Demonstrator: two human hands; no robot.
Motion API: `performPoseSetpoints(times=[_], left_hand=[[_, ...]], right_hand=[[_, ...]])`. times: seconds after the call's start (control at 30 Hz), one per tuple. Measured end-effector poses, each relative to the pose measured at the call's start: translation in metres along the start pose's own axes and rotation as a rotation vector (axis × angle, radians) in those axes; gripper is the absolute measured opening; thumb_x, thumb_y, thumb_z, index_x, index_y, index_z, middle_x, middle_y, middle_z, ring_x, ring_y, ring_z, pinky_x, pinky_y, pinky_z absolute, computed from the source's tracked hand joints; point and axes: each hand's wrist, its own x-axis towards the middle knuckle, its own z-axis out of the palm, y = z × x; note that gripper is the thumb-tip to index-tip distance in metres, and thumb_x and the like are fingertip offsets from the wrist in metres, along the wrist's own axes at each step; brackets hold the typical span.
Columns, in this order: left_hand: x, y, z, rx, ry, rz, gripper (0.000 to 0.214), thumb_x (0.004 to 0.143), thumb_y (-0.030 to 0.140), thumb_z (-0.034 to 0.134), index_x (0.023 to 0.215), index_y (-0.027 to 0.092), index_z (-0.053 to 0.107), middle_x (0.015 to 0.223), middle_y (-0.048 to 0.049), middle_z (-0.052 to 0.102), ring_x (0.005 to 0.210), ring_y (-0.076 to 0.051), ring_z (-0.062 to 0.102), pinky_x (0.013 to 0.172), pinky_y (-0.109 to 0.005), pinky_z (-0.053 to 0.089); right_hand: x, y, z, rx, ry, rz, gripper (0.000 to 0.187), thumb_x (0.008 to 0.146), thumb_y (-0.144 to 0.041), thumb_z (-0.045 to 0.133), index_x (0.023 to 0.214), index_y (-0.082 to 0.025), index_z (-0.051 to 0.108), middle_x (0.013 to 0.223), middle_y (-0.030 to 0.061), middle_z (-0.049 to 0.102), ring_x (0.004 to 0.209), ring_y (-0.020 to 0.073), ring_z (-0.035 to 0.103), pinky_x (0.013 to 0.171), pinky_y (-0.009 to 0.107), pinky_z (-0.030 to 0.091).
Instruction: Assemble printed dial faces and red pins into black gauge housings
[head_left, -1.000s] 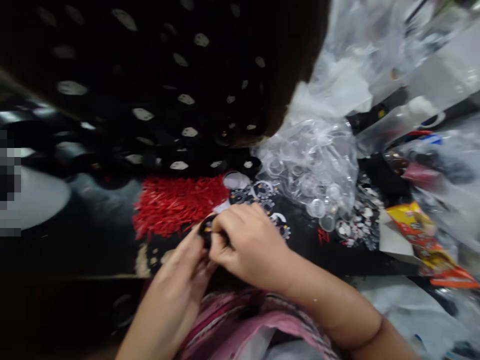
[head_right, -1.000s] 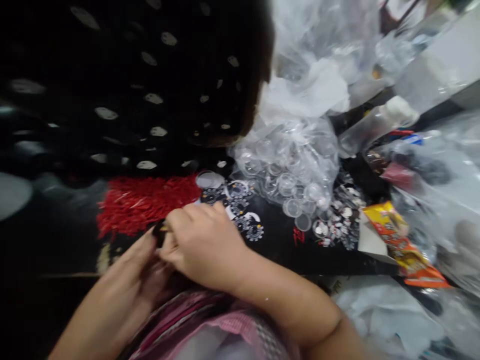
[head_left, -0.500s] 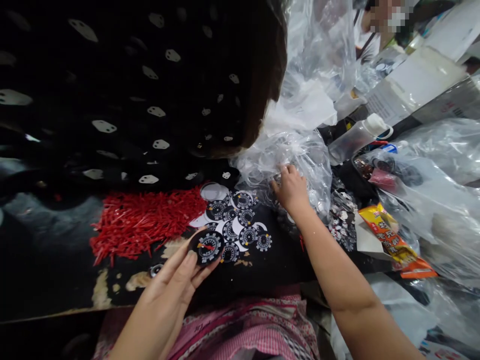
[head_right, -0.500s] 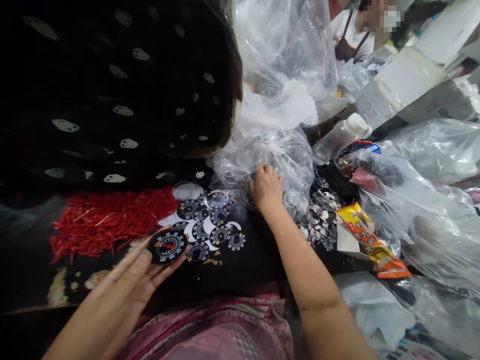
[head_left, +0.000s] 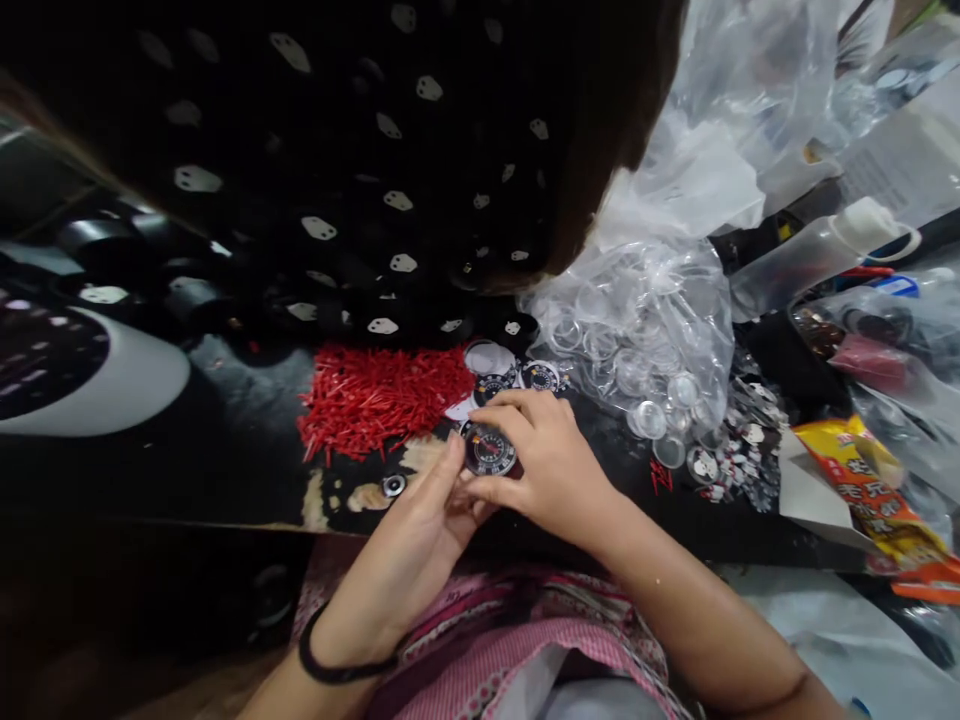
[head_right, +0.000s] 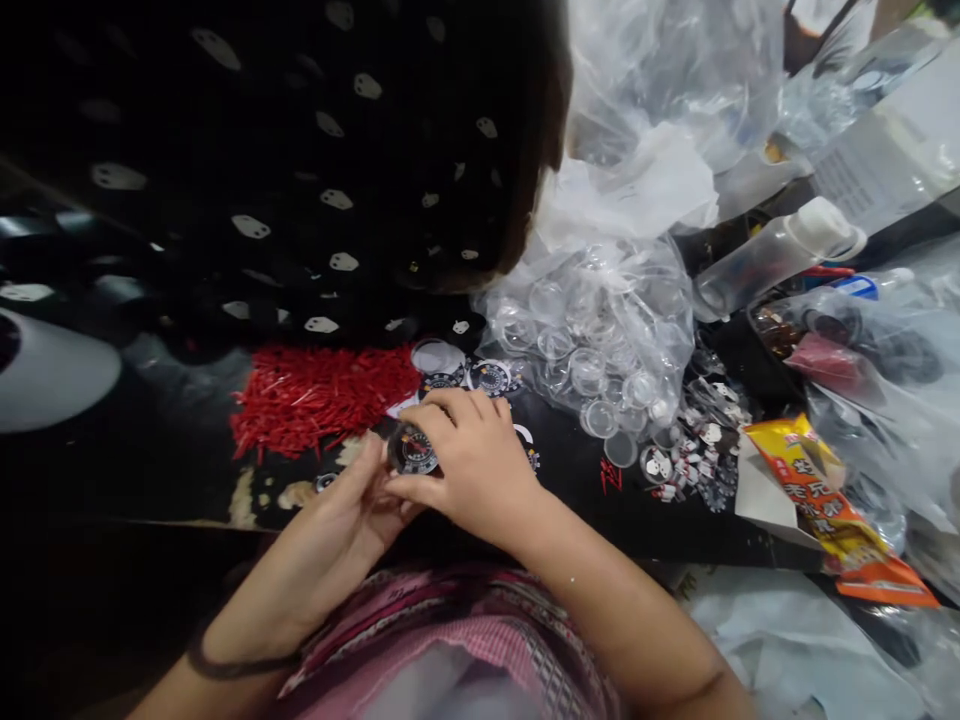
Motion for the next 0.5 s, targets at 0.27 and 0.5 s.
performPoseSetpoints(times=[0.27,0.5], left_hand=[[-0.011,-0.006,-0.005,0.454,0.020,0.283,0.041,0.082,0.041,0.071,0.121,0.027,0.069,0.132,-0.0038,0.066,0.127,-0.026,0.057,0.104,-0.034,0.047],[-0.015,-0.011,-0.001,0.605,-0.002,0.372,0.039,0.083,0.035,0.069,0.121,0.026,0.068,0.127,-0.0046,0.070,0.127,-0.028,0.058,0.107,-0.036,0.044]], right_hand=[[0.006,-0.001,-0.012,0.279,0.026,0.052,0.035,0.102,-0.046,0.043,0.098,-0.020,0.067,0.096,0.0036,0.072,0.093,0.0172,0.062,0.085,0.031,0.040],[0.014,-0.014,0.004,0.144,0.245,0.131,0.045,0.105,-0.034,0.026,0.069,-0.020,0.050,0.068,0.0007,0.061,0.065,0.0137,0.055,0.072,0.030,0.035]])
